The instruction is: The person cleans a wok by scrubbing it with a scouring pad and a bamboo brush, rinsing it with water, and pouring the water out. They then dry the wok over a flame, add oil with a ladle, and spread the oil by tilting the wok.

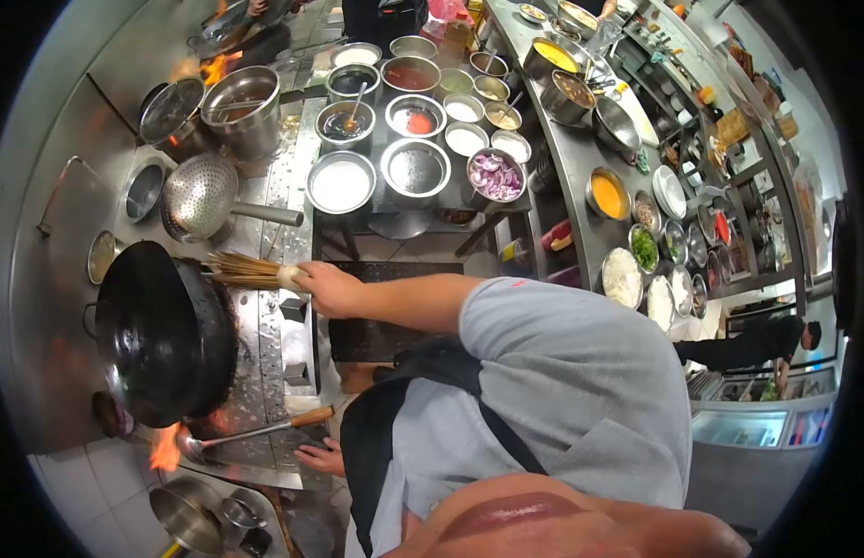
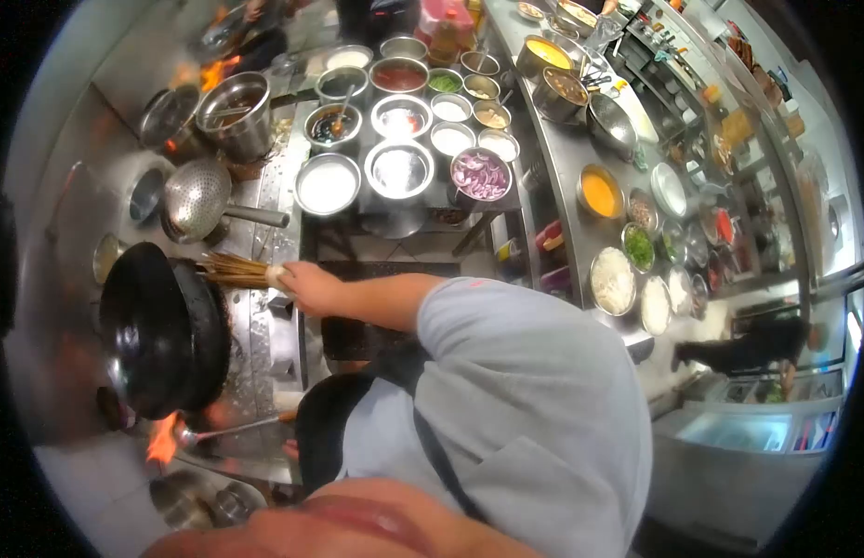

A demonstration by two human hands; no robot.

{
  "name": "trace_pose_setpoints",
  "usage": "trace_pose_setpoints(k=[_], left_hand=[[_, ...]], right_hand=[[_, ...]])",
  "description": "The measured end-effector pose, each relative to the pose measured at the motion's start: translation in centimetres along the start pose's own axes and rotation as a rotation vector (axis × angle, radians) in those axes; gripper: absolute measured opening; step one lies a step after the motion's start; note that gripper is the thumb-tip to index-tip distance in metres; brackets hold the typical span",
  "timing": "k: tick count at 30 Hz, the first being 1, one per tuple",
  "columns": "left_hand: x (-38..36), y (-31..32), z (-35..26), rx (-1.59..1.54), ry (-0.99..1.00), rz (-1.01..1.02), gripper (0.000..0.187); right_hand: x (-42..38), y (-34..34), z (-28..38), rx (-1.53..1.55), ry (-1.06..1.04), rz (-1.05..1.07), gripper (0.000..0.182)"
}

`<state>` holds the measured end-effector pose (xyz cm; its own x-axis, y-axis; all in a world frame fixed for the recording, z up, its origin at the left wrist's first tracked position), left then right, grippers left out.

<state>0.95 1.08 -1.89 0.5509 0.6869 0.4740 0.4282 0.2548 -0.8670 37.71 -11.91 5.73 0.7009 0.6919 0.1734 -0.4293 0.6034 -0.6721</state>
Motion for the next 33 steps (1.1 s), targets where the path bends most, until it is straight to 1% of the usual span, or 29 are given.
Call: trace_pose_setpoints(k=[1,2,3,5,6,7,8,9,10,11,12,13,15,16,17,18,19,20,21,23,25,26,28,29,31,32,33], left_hand=[[-0.3,-0.1,-0.4,-0.010,0.005,0.027,0.040],[-0.3,0.5,0.3,-0.199,-0.177,0.098,0.035],[-0.6,1.0,1.0,-0.379,-0.374,0.135,0.031],[0.3,-0.9,-0.5,-0.225,-0.377,0.066,0.027],[0.4,-1.0,-0.5,-0.143,-0.287,0.075,0.027],[0.5,-1.3,-0.9,-0.137,-0.283,0.081,0.027],[0.7,-1.4,-1.4,-0.089,-0.317,0.153,0.028],[0.7,-1.3,-1.8,-0.042,-0.354,0.222,0.030],[0.3,-1.2,-2.2,-0.038,-0.355,0.224,0.030],[-0.4,-1.0,-2.6,-0.018,-0.336,0.186,0.035],[-0.9,-0.8,-2.8,0.004,-0.313,0.148,0.041],[-1.4,-0.4,-2.9,0.005,-0.309,0.147,0.041],[-2.5,-0.2,-3.3,0.124,-0.199,0.125,0.050],[-2.4,0.1,-3.8,0.123,-0.144,0.141,0.052],[-2.3,0.1,-3.3,0.151,-0.120,0.159,0.053],[-1.4,-0.5,-4.1,0.124,-0.161,0.223,0.056],[-2.5,1.5,-1.9,0.163,-0.061,0.161,0.059],[-0.7,-0.4,-4.5,0.222,-0.224,0.329,0.060],[-1.9,0.8,-3.0,0.215,-0.163,0.237,0.059],[-0.2,-1.1,-5.0,0.135,-0.374,0.335,0.065],[0.7,-2.0,-5.7,0.150,-0.453,0.437,0.071],[0.9,-2.4,-5.6,0.156,-0.488,0.424,0.071],[0.9,-2.4,-5.1,0.110,-0.480,0.585,0.072],[1.1,-2.8,-4.6,0.106,-0.483,0.579,0.072],[2.8,-3.8,-2.9,-0.042,-0.442,0.719,0.067],[3.4,-4.1,-2.2,-0.049,-0.426,0.725,0.067],[4.2,-4.8,-1.8,-0.044,-0.402,0.755,0.058]], right_hand=[[-2.0,-0.7,-0.2,-0.011,-0.009,0.053,0.054],[-4.2,-1.4,-0.4,-0.019,-0.019,0.105,0.054],[-6.6,-1.5,-1.2,-0.025,0.011,0.240,0.054],[-12.3,-1.4,-4.8,-0.017,0.052,0.475,0.051],[-14.9,-2.2,-6.1,-0.050,0.175,0.683,0.048],[-17.4,-2.9,-7.7,-0.036,0.209,0.797,0.047],[-19.7,-3.3,-9.9,-0.020,0.242,0.908,0.047],[-21.4,-3.7,-12.3,-0.066,0.288,0.974,0.047],[-22.5,-4.5,-14.1,-0.117,0.333,1.041,0.048],[-23.2,-5.4,-15.7,-0.117,0.332,1.042,0.048],[-23.9,-6.3,-17.0,-0.196,0.388,1.110,0.049],[-24.6,-7.1,-18.3,-0.276,0.443,1.176,0.051],[-25.7,-7.8,-20.3,-0.235,0.433,1.159,0.049],[-26.9,-7.5,-21.5,-0.204,0.413,1.164,0.047],[-28.6,-7.0,-22.2,-0.199,0.365,1.224,0.047],[-29.6,-6.6,-23.1,-0.076,0.338,1.104,0.044],[-30.1,-5.7,-24.8,0.052,0.290,1.022,0.040],[-33.1,-1.7,-30.2,-0.025,0.424,1.039,0.042],[-33.5,-2.6,-29.9,-0.011,0.498,1.047,0.042],[-32.9,-4.6,-28.7,-0.022,0.606,1.026,0.040],[-32.2,-6.2,-27.9,-0.036,0.694,0.966,0.039],[-31.6,-7.0,-27.4,-0.033,0.727,0.922,0.038],[-30.9,-8.1,-26.4,-0.029,0.751,0.850,0.037],[-30.4,-8.5,-25.9,-0.025,0.761,0.815,0.037],[-29.8,-8.9,-24.0,-0.017,0.776,0.753,0.036],[-29.8,-9.0,-23.4,-0.013,0.780,0.731,0.035],[-29.7,-9.1,-22.5,-0.013,0.788,0.708,0.035]])
Point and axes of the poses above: each hand's wrist, its own x-axis towards the middle knuckle, its own y-axis out of the palm, z = x × y, the point moved 4 cm from there along x, towards the middle knuckle, and after that the axes turned 8 degrees about x, right-handed, at the moved point
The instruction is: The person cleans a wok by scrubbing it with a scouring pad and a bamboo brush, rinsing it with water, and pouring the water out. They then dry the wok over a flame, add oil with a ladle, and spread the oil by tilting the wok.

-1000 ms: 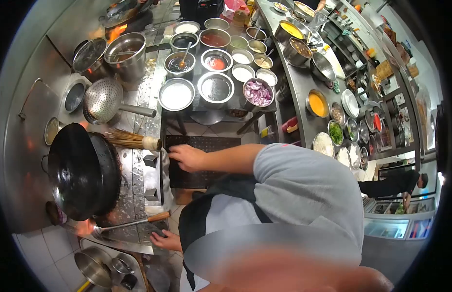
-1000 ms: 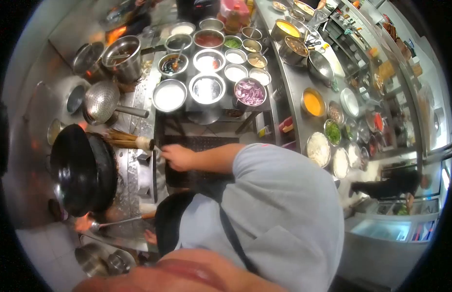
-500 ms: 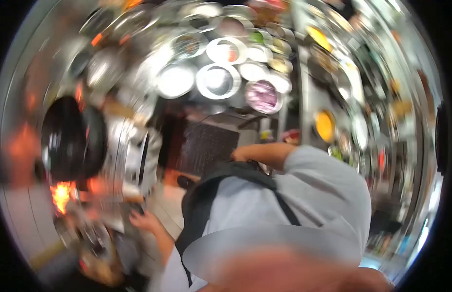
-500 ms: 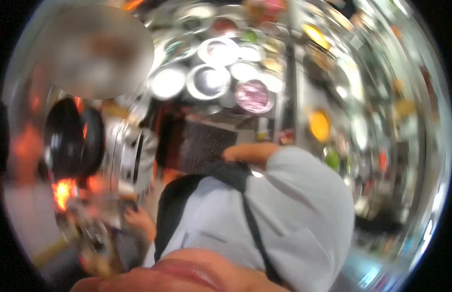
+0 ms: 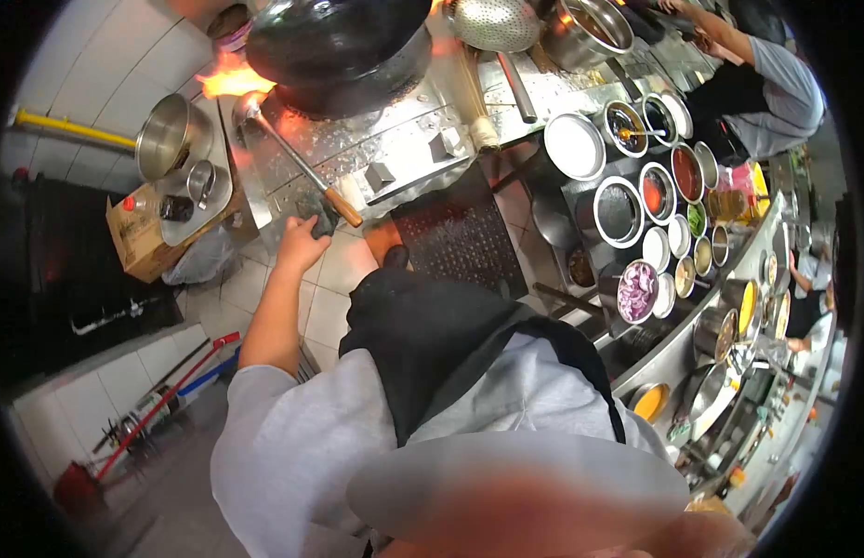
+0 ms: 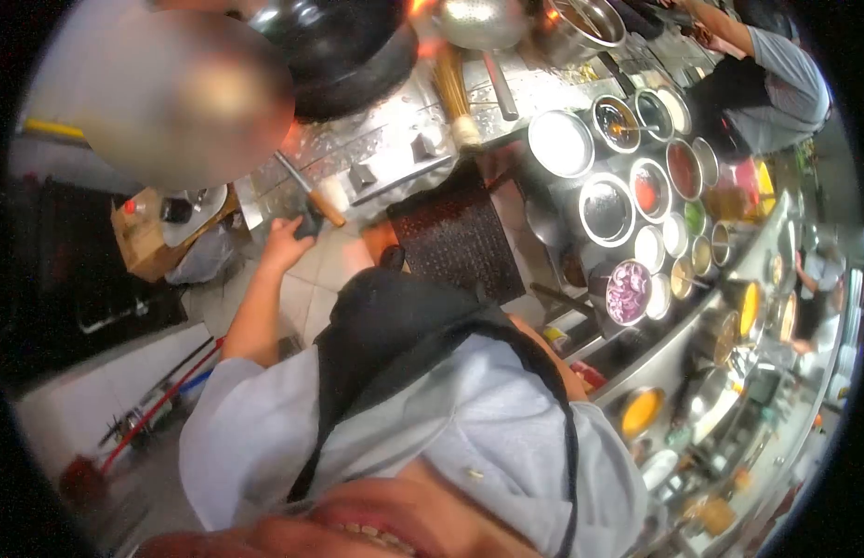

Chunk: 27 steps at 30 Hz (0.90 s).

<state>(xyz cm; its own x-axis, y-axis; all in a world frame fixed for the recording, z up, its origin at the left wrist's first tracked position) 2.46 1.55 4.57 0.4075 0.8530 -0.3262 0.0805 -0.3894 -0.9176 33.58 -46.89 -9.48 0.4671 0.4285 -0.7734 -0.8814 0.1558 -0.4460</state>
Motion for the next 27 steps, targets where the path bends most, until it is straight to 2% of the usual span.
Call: trace_pose_setpoints(k=[1,2,4,5,8,9,10,11,12,13,15,17,18,20,21,23,26,27], left_hand=[[0.3,-1.2,-0.2,0.021,0.022,0.027,0.049],[0.5,-2.4,-0.9,0.027,0.048,0.037,0.049],[0.5,-6.1,-4.2,0.007,0.249,-0.267,0.029],[0.5,-7.3,-6.4,-0.133,0.405,-0.342,0.019],[0.9,-6.5,-13.1,-0.304,0.737,-0.129,0.015],[0.2,-6.0,-15.7,-0.376,0.865,-0.014,0.016],[-0.6,-5.0,-18.0,-0.321,0.985,0.114,0.015],[-0.5,-4.6,-19.8,-0.240,1.077,0.221,0.015],[-0.1,-3.2,-19.9,-0.306,1.164,0.361,0.015],[-1.9,-3.5,-22.0,-0.243,1.196,0.413,0.015],[-4.6,-3.5,-24.3,-0.161,1.261,0.467,0.016],[-6.3,-2.4,-25.8,-0.208,1.342,0.713,0.016],[-7.2,-1.8,-27.0,-0.185,1.353,0.721,0.016],[-9.4,-0.5,-28.6,0.011,1.150,0.897,0.014],[-10.2,-0.1,-29.6,0.024,1.153,0.898,0.014],[-11.8,0.4,-31.7,0.008,1.428,0.810,0.013],[-12.6,2.9,-32.7,-0.024,1.333,0.798,0.014],[-13.3,2.9,-33.1,-0.043,1.387,0.781,0.014]], right_hand=[[-0.4,0.2,0.5,0.009,-0.002,-0.018,0.034],[-0.8,0.5,1.1,0.014,-0.004,-0.033,0.034],[-1.6,1.7,2.2,0.013,-0.021,-0.057,0.033],[-2.2,2.7,2.8,0.001,-0.048,-0.063,0.032],[-3.0,6.0,6.0,-0.095,-0.173,-0.102,0.031],[-2.5,7.5,4.7,-0.020,-0.189,-0.207,0.029],[1.4,10.8,1.0,-0.053,-0.026,-0.068,0.038],[-3.0,8.1,4.7,-0.015,0.092,-0.049,0.036],[-2.4,10.3,3.0,0.067,-0.019,-0.198,0.038],[-8.0,8.0,5.3,0.305,0.151,-0.221,0.040],[-10.2,10.0,3.3,0.374,0.182,-0.367,0.041],[-13.0,11.3,1.7,0.428,0.212,-0.543,0.039],[-13.9,11.2,1.0,0.453,0.215,-0.546,0.039],[-17.5,10.9,0.7,0.567,0.173,-0.696,0.036],[-19.1,10.7,0.7,0.580,0.174,-0.697,0.036],[-21.5,10.4,0.3,0.672,0.303,-0.702,0.036],[-21.4,10.0,-0.8,0.625,0.174,-0.775,0.034],[-21.0,9.4,-1.1,0.577,0.125,-0.743,0.034]])
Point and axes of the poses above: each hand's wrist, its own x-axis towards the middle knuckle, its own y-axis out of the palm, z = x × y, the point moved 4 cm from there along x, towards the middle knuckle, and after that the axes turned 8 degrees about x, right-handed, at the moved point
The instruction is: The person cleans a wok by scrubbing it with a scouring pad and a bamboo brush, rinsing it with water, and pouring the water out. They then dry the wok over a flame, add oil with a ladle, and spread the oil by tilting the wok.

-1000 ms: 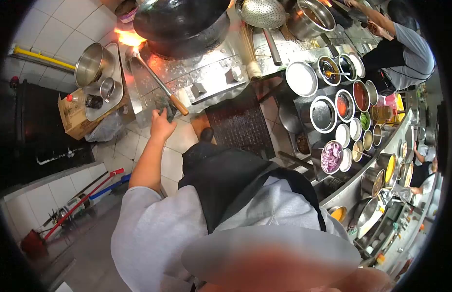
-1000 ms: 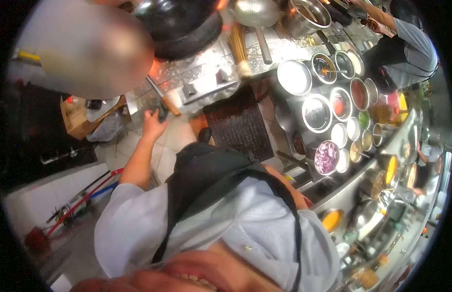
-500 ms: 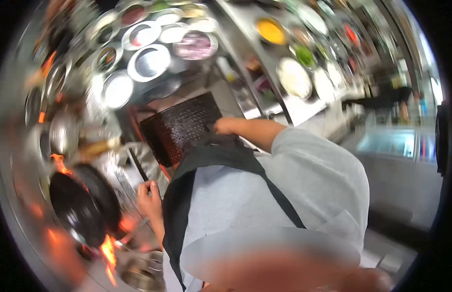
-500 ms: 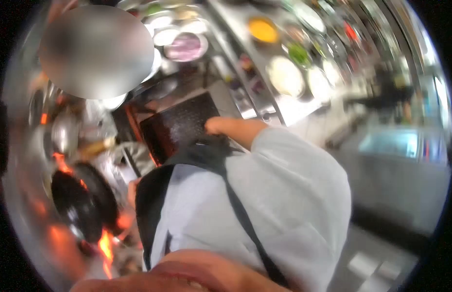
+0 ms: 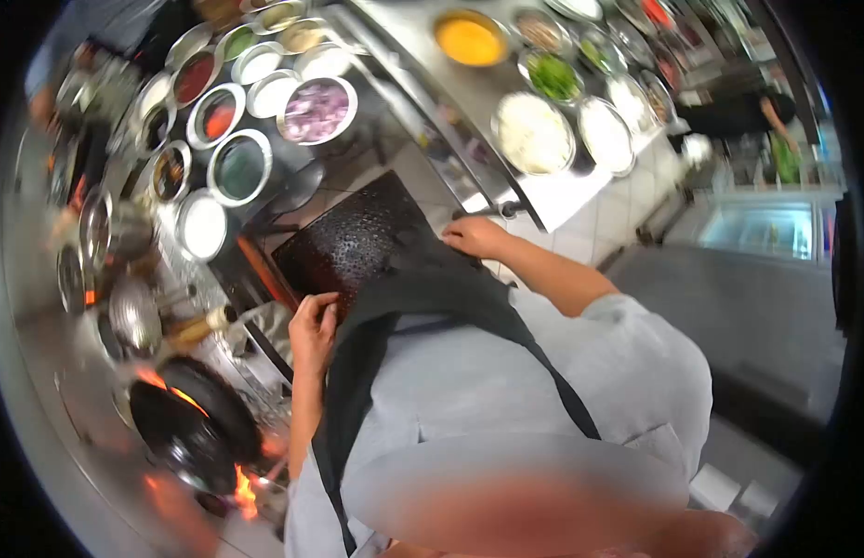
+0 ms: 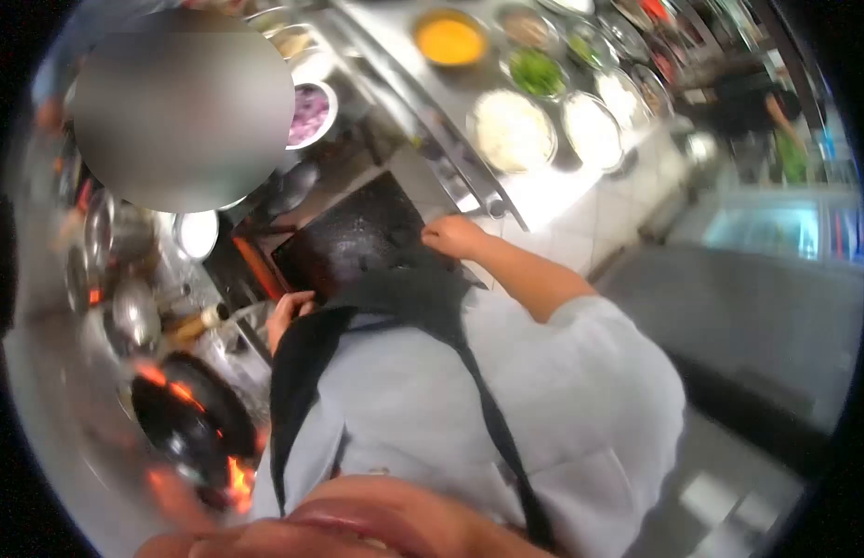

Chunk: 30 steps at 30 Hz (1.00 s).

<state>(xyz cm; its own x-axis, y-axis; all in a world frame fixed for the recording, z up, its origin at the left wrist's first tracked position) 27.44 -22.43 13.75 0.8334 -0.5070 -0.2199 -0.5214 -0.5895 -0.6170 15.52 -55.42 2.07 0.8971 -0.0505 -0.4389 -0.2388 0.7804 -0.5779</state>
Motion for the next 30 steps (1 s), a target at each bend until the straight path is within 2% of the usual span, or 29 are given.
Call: trace_pose_setpoints(k=[1,2,3,5,6,8,9,11,12,14,15,16,17,18,19,21,23,25,27,28,30], left_hand=[[0.5,0.1,-0.6,0.015,0.048,-0.029,0.013],[0.4,0.4,-1.2,-0.151,-0.077,-0.067,0.014],[0.2,0.6,-0.2,-0.168,-0.143,-0.160,0.014],[-0.7,2.2,2.6,-0.325,-0.281,-0.227,0.016],[-1.7,1.9,3.0,-0.354,-0.354,-0.336,0.016],[-4.2,1.5,3.1,-0.151,-0.363,-0.439,0.024],[-6.3,1.6,3.7,-0.176,-0.451,-0.536,0.024],[-10.0,2.4,5.2,-0.030,-0.727,-0.633,0.030],[-11.6,3.7,6.2,-0.049,-0.785,-0.695,0.030],[-15.8,5.9,8.4,-0.137,-0.836,-1.067,0.030],[-17.3,6.8,8.5,-0.160,-0.890,-1.112,0.030],[-18.6,7.2,8.3,-0.207,-0.891,-1.208,0.027],[-20.0,7.5,8.0,-0.248,-0.886,-1.300,0.024],[-21.2,8.4,8.2,-0.521,-1.013,-1.171,0.017],[-22.3,9.2,9.0,-0.537,-1.032,-1.197,0.017],[-23.4,11.4,9.9,-0.564,-0.958,-1.233,0.013],[-24.7,12.5,9.6,-0.573,-0.987,-1.194,0.014],[-26.3,13.0,8.4,-0.472,-0.956,-1.270,0.016],[-28.0,14.8,9.1,-0.421,-1.059,-1.255,0.017],[-28.7,14.7,8.8,-0.409,-1.047,-1.244,0.017],[-31.0,14.3,8.8,-0.332,-1.165,-1.348,0.019]], right_hand=[[1.2,-0.6,0.2,0.010,-0.037,-0.001,0.034],[2.7,-1.2,0.6,0.020,-0.077,0.013,0.035],[4.3,-1.7,2.0,-0.020,-0.148,0.094,0.035],[7.7,-2.8,4.6,0.084,-0.017,0.211,0.037],[9.3,-2.3,5.3,0.024,-0.085,0.310,0.037],[12.5,-1.2,6.8,0.133,-0.193,0.347,0.039],[13.7,-0.2,8.2,0.078,-0.250,0.454,0.039],[15.2,1.3,11.4,0.001,-0.248,0.554,0.040],[15.1,1.9,13.1,-0.016,-0.292,0.588,0.038],[15.2,4.1,16.7,-0.145,-0.417,0.693,0.035],[14.9,5.5,18.6,-0.229,-0.505,0.738,0.033],[14.0,6.9,20.9,-0.260,-0.312,0.879,0.033],[13.5,8.8,23.3,-0.297,-0.334,0.921,0.033],[12.9,11.2,25.4,-0.441,-0.454,0.997,0.035],[12.2,13.8,27.5,-0.581,-0.567,1.057,0.037],[9.1,19.0,32.0,-0.659,-0.932,1.150,0.040],[6.0,24.4,34.4,-0.422,-1.238,1.185,0.041],[3.7,30.4,35.7,-0.702,-1.253,1.112,0.044],[1.2,35.0,36.6,-0.890,-1.246,1.058,0.052],[0.2,36.6,36.7,-0.879,-1.239,1.042,0.052],[-2.0,39.6,36.5,-0.830,-1.338,1.042,0.053]])
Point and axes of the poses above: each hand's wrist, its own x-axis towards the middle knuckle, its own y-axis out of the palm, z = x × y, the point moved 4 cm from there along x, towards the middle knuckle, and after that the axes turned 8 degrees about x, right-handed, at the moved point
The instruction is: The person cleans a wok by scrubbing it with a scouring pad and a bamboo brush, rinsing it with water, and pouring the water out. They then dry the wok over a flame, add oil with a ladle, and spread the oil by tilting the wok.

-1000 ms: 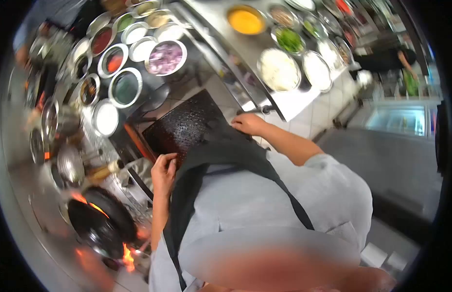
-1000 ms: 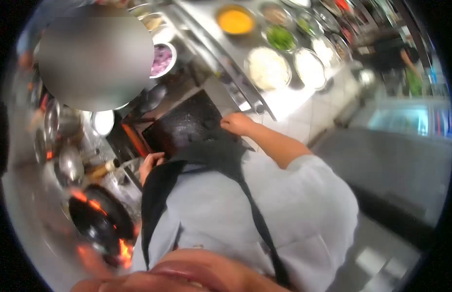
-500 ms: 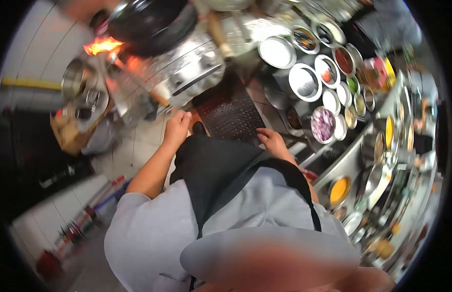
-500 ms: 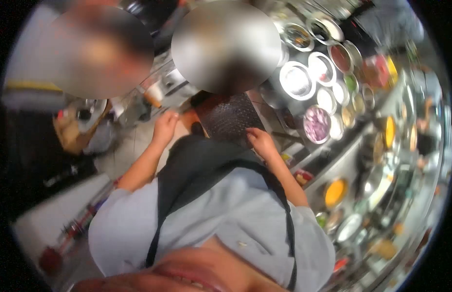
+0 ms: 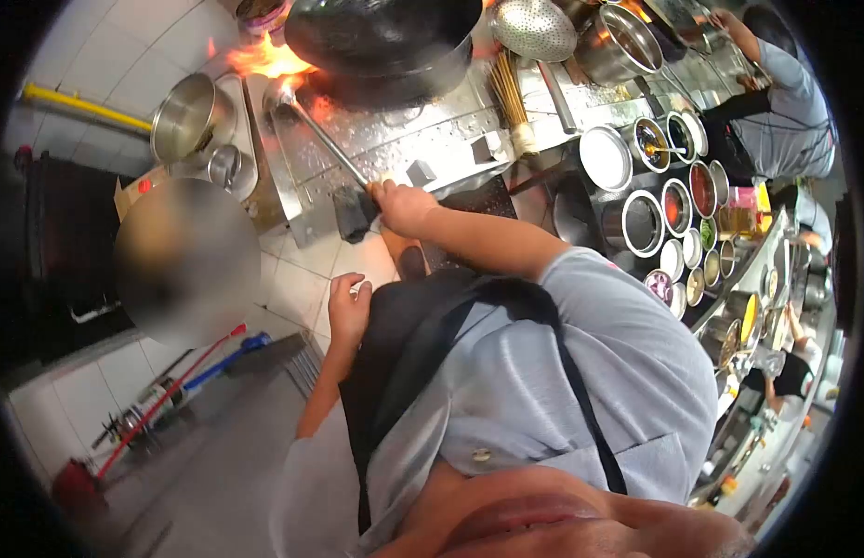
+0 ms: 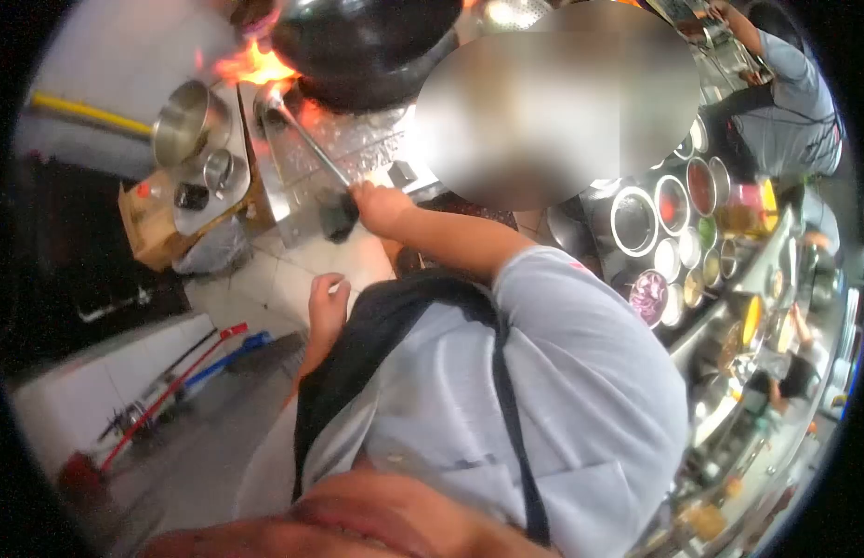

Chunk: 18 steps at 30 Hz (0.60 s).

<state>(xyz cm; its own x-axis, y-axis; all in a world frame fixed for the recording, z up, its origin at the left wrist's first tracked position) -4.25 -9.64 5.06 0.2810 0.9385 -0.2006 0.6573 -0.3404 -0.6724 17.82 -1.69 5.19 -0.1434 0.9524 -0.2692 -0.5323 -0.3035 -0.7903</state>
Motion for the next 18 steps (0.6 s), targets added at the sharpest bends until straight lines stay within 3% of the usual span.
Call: trace_pose_setpoints(k=[1,3,5,8,10,11,13,14,16,18], left_hand=[[0.7,-0.6,0.5,0.005,0.023,0.014,0.019],[3.0,-1.5,1.4,0.030,0.035,-0.144,0.022],[6.1,-1.2,2.6,0.004,-0.015,-0.139,0.031],[9.6,-0.7,1.2,0.154,0.171,-0.145,0.040],[10.6,0.8,-0.6,0.376,0.404,-0.030,0.056],[10.8,1.1,-1.0,0.374,0.418,-0.020,0.056],[10.8,2.8,-0.7,0.396,0.398,0.119,0.069],[10.9,3.7,0.5,0.418,0.465,0.086,0.076],[10.8,4.3,-0.1,0.422,0.476,0.059,0.078],[9.4,4.0,-0.1,0.451,0.435,0.021,0.083]], right_hand=[[1.5,1.5,0.1,0.004,0.018,-0.021,0.053],[3.7,4.3,-1.4,0.025,0.142,-0.020,0.052],[3.9,3.0,-0.2,0.029,0.272,0.012,0.052],[4.2,0.4,-0.2,0.176,0.369,-0.049,0.043],[4.0,-1.8,-0.3,0.386,0.404,-0.089,0.028],[3.9,-2.4,-0.7,0.389,0.418,-0.100,0.028],[3.4,-3.9,-1.1,0.308,0.273,-0.133,0.027],[2.3,-4.6,-2.0,0.309,0.317,-0.096,0.029],[-0.5,-5.4,-4.1,0.382,0.101,-0.086,0.030],[-4.2,-5.8,-6.7,0.467,0.154,-0.083,0.035]])
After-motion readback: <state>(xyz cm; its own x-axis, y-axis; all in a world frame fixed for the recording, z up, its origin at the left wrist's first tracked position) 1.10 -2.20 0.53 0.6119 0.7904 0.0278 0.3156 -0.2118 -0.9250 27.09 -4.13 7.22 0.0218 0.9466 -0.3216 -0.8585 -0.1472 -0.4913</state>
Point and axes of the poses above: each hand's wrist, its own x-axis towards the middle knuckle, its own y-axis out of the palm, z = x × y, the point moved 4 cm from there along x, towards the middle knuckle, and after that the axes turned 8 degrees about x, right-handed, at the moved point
